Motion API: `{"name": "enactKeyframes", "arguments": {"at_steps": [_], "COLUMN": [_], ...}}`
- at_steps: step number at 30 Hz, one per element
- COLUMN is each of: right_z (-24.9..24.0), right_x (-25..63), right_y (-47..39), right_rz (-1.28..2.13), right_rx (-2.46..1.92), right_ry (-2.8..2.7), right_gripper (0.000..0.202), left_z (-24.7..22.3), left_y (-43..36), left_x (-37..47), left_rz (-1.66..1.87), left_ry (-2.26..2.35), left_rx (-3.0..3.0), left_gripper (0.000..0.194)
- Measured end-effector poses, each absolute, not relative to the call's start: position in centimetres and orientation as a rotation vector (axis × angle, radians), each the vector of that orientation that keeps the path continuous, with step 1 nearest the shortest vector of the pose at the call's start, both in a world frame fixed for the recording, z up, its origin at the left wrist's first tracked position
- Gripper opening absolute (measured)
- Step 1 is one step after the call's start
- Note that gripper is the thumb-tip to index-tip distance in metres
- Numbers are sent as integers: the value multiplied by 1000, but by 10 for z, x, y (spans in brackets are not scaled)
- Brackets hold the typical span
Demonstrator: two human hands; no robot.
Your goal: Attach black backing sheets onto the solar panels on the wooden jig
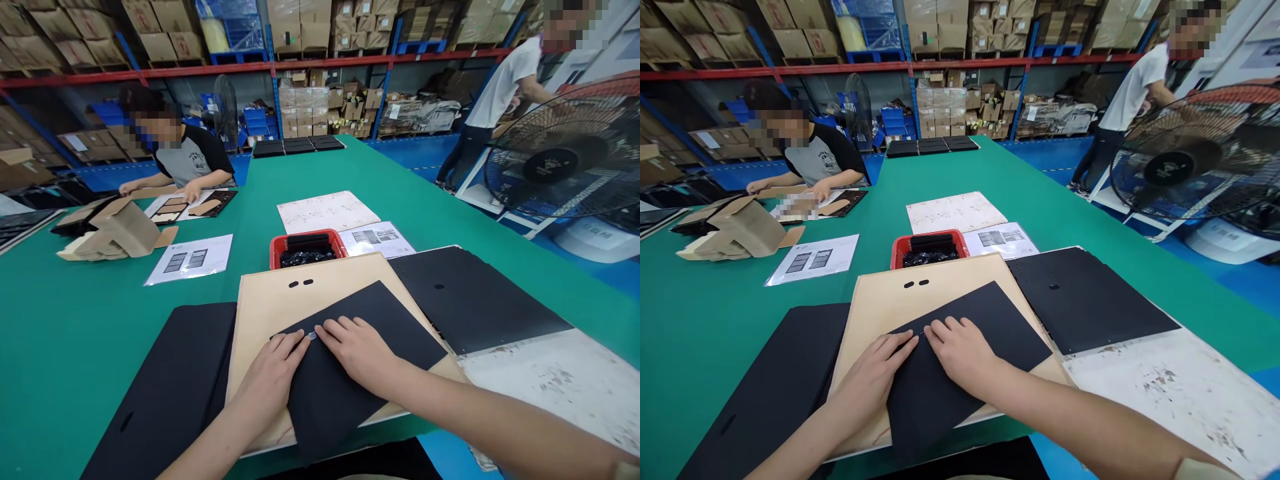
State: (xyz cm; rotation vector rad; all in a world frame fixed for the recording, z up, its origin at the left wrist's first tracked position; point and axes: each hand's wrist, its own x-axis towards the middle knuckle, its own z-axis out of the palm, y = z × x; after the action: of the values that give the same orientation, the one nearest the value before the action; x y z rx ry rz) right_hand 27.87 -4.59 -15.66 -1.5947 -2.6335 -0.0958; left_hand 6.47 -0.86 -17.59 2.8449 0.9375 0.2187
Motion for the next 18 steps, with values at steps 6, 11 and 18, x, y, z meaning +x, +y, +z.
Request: {"name": "enactKeyframes", "arguments": {"at_steps": [6,11,18], "right_z": [-139,-156,-165], "right_x": [298,277,309], "right_y": [-30,-103,-157], "right_rz": [78,277,459], "right_rx": [-1769,-1385,-1652], "right_ry": [-2439,-2523,-2447], "right_gripper": [40,63,71], "left_z": [-163,-161,-162], "left_y": [5,2,2], "left_x": [75,72,75], "left_rz": [114,-85,-178], "left_ry": [950,863,890], "left_rx": [2688,2618,2665], "left_gripper": [60,118,126]}}
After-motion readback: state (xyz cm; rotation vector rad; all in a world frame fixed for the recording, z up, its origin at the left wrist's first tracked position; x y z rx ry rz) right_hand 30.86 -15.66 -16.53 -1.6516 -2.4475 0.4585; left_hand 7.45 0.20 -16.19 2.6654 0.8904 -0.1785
